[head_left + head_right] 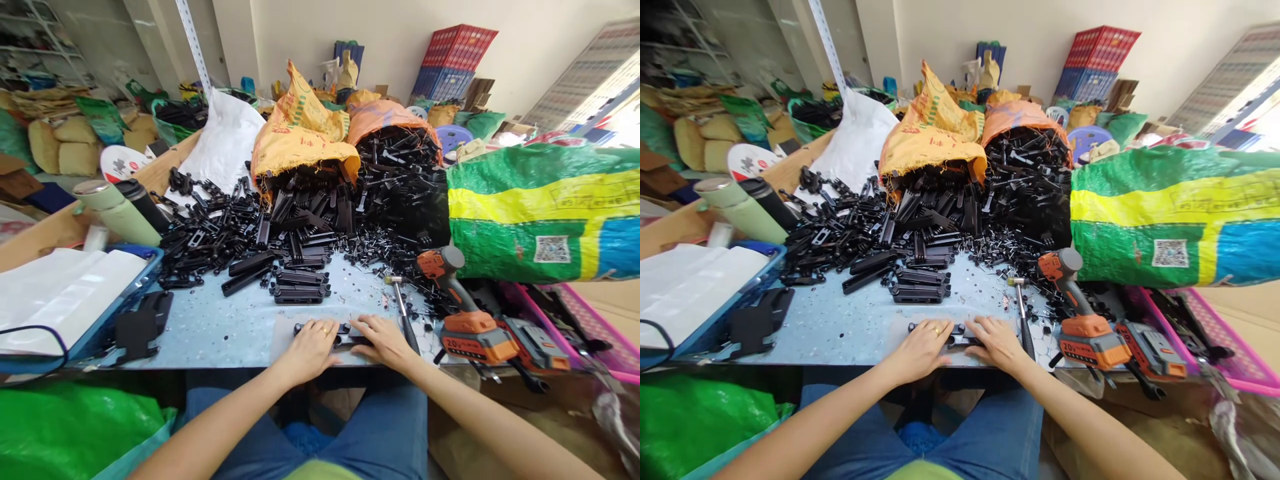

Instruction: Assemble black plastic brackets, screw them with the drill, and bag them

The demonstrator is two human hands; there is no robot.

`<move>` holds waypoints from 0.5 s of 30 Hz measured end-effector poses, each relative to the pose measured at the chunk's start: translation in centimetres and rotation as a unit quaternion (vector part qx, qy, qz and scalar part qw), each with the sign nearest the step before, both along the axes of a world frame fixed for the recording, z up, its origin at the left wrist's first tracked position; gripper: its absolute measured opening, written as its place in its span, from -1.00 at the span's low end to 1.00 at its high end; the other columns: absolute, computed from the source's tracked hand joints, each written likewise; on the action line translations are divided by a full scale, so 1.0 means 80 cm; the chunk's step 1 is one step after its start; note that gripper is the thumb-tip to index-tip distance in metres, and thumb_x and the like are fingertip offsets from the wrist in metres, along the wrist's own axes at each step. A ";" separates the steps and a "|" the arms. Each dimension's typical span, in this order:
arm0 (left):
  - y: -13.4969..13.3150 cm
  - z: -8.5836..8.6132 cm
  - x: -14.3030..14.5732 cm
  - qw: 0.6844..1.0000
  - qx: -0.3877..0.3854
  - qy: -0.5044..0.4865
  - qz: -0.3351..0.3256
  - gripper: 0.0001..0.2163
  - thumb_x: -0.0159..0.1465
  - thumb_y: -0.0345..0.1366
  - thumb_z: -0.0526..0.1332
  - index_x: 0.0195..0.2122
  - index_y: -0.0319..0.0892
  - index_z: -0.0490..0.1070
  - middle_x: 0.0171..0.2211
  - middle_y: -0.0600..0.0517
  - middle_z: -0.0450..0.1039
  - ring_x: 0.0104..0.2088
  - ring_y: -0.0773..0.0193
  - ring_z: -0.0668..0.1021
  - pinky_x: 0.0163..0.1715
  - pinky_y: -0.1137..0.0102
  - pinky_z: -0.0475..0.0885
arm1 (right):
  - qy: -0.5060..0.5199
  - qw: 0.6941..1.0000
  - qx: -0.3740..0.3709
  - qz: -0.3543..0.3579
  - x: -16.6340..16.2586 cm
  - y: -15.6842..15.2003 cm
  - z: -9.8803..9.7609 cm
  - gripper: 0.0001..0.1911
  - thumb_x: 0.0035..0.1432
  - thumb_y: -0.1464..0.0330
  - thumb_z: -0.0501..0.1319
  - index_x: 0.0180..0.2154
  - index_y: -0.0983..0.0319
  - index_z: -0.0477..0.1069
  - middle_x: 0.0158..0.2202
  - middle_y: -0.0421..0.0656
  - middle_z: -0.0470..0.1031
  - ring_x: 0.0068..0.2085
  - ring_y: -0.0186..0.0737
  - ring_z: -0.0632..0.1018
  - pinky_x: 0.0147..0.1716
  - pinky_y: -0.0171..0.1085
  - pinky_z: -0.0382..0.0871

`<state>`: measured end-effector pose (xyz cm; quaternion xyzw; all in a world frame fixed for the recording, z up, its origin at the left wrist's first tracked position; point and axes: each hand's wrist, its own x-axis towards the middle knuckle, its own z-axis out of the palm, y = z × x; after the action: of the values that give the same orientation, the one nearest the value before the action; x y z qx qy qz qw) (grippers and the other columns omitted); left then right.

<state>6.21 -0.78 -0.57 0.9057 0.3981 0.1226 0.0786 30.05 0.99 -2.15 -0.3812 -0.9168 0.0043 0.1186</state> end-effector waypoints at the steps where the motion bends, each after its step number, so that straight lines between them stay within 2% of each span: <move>1: 0.000 0.001 -0.006 1.000 0.016 0.009 -0.012 -0.48 0.26 -0.05 0.05 0.15 -0.27 0.11 0.06 -0.21 0.28 0.04 0.06 0.34 -0.04 0.21 0.24 | -0.007 1.000 0.018 -0.011 0.002 0.003 0.003 -0.52 0.12 0.00 0.08 -0.16 0.25 0.41 -0.30 -0.02 0.46 -0.30 -0.14 0.46 -0.37 -0.24 0.32; 2: 0.001 0.002 -0.011 0.999 0.028 0.016 -0.014 -0.50 0.27 -0.04 0.02 0.12 -0.28 0.15 0.02 -0.22 0.32 -0.01 0.05 0.37 -0.09 0.21 0.27 | -0.006 0.999 0.035 -0.022 0.002 0.006 0.007 -0.51 0.10 -0.03 0.08 -0.31 0.27 0.44 -0.41 -0.05 0.44 -0.37 -0.17 0.45 -0.43 -0.26 0.29; 4: 0.003 0.007 -0.020 0.999 0.037 0.011 0.016 -0.55 0.28 -0.02 -0.03 -0.05 -0.31 0.33 -0.19 -0.21 0.44 -0.18 0.06 0.46 -0.25 0.25 0.32 | 0.018 0.998 0.048 -0.028 -0.001 0.008 0.019 -0.48 0.07 -0.07 0.07 -0.54 0.27 0.36 -0.57 -0.10 0.36 -0.50 -0.23 0.41 -0.53 -0.30 0.20; 6: 0.000 0.017 -0.027 0.997 0.032 -0.043 0.053 -0.54 0.30 -0.01 -0.10 -0.34 -0.27 0.42 -0.44 -0.14 0.45 -0.36 0.12 0.47 -0.41 0.31 0.31 | 0.077 0.997 0.018 0.001 -0.009 0.004 0.039 -0.44 0.06 -0.10 0.05 -0.60 0.25 0.29 -0.62 -0.14 0.32 -0.56 -0.29 0.36 -0.57 -0.32 0.12; 8: -0.010 0.036 -0.031 0.987 0.018 -0.151 0.054 -0.48 0.33 -0.03 -0.21 -0.54 -0.21 0.35 -0.57 -0.08 0.39 -0.49 0.21 0.43 -0.50 0.35 0.26 | 0.174 0.981 -0.062 0.061 -0.024 -0.006 0.065 -0.40 0.09 -0.13 -0.05 -0.62 0.23 0.25 -0.66 -0.18 0.27 -0.59 -0.33 0.33 -0.59 -0.32 0.09; 10: -0.029 0.058 -0.030 0.961 -0.012 -0.276 0.029 -0.46 0.34 -0.05 -0.28 -0.59 -0.18 0.29 -0.64 -0.02 0.33 -0.57 0.28 0.37 -0.54 0.36 0.23 | 0.282 0.939 -0.158 0.116 -0.046 -0.022 0.086 -0.37 0.13 -0.14 -0.15 -0.64 0.21 0.20 -0.70 -0.22 0.20 -0.62 -0.34 0.30 -0.59 -0.32 0.10; 12: -0.052 0.076 -0.022 0.923 -0.045 -0.383 0.009 -0.46 0.34 -0.04 -0.30 -0.59 -0.16 0.27 -0.67 0.02 0.28 -0.60 0.31 0.35 -0.55 0.37 0.23 | 0.376 0.887 -0.234 0.129 -0.078 -0.041 0.092 -0.37 0.14 -0.14 -0.21 -0.62 0.20 0.18 -0.72 -0.24 0.16 -0.64 -0.34 0.28 -0.59 -0.31 0.12; 13: -0.062 0.080 -0.016 0.901 -0.053 -0.430 0.013 -0.47 0.33 -0.03 -0.30 -0.59 -0.15 0.27 -0.68 0.03 0.27 -0.60 0.31 0.35 -0.55 0.37 0.24 | 0.423 0.864 -0.250 0.110 -0.097 -0.049 0.089 -0.37 0.13 -0.15 -0.23 -0.58 0.19 0.20 -0.70 -0.23 0.17 -0.62 -0.32 0.29 -0.58 -0.30 0.16; 15: -0.076 0.079 -0.004 0.862 -0.034 -0.503 0.049 -0.46 0.33 -0.02 -0.32 -0.53 -0.14 0.32 -0.63 0.00 0.31 -0.57 0.28 0.39 -0.53 0.34 0.30 | 0.516 0.822 -0.236 0.040 -0.139 -0.055 0.071 -0.33 0.10 -0.17 -0.34 -0.42 0.18 0.25 -0.56 -0.15 0.28 -0.51 -0.23 0.37 -0.49 -0.23 0.28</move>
<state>5.87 -6.86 5.73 0.6973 0.3523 0.5512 0.2930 18.95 -3.44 3.57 -0.3023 -0.7071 0.4215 0.4805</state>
